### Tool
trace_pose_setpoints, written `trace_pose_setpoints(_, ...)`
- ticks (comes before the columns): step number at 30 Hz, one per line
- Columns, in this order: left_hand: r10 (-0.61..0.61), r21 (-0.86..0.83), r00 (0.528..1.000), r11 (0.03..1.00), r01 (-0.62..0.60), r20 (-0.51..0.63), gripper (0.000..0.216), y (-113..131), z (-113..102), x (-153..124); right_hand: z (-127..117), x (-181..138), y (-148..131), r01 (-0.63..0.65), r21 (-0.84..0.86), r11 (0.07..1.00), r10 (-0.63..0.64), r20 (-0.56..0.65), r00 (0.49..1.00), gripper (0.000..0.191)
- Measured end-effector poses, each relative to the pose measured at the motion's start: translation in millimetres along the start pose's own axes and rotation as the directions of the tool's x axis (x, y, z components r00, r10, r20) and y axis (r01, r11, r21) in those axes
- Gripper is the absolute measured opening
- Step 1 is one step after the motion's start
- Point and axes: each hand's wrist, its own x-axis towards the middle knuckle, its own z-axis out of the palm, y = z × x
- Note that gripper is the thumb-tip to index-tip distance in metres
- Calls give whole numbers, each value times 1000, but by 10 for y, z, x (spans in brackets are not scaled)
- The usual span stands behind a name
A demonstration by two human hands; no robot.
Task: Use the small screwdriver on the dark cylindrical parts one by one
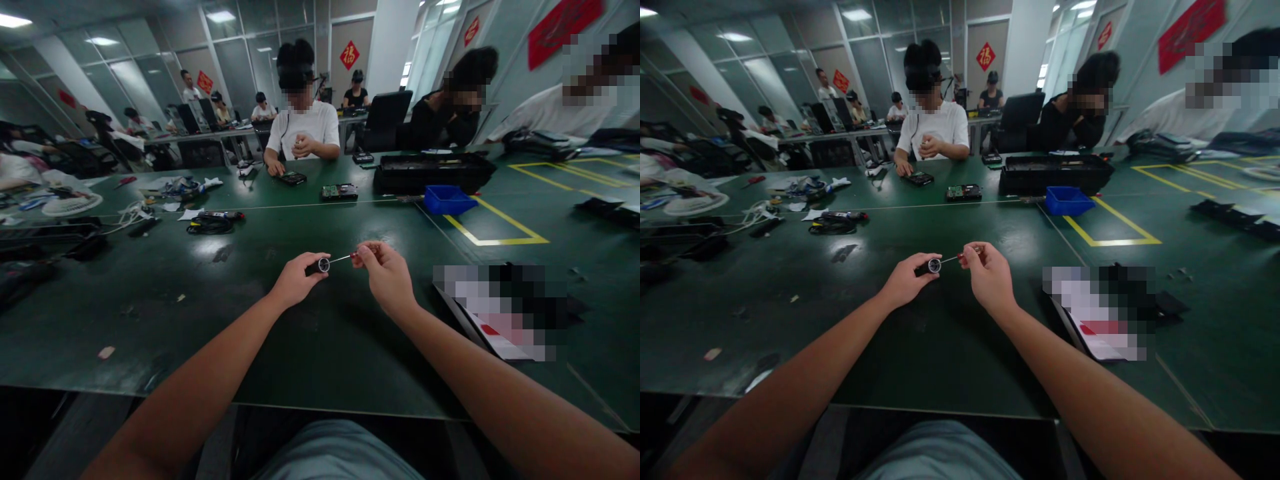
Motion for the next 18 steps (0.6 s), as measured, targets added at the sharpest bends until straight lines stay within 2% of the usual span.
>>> trace_pose_setpoints(4,84,24,995,996,-83,-46,40,29,-7,22,23,42,92,-106,162,981,113,-38,993,35)
trace_pose_setpoints(7,130,140,991,982,-127,-17,38,16,-22,54,23,81,159,-218,227,949,229,-22,973,33)
trace_pose_setpoints(9,113,189,993,975,-115,20,39,0,-20,67,20,96,186,-251,233,940,276,-81,958,31)
trace_pose_setpoints(12,71,204,996,975,-82,62,40,-20,-2,70,16,91,179,-215,174,961,244,-170,955,28)
trace_pose_setpoints(18,72,185,997,980,-76,25,41,-41,-12,55,-2,27,62,-91,21,996,93,-123,988,24)
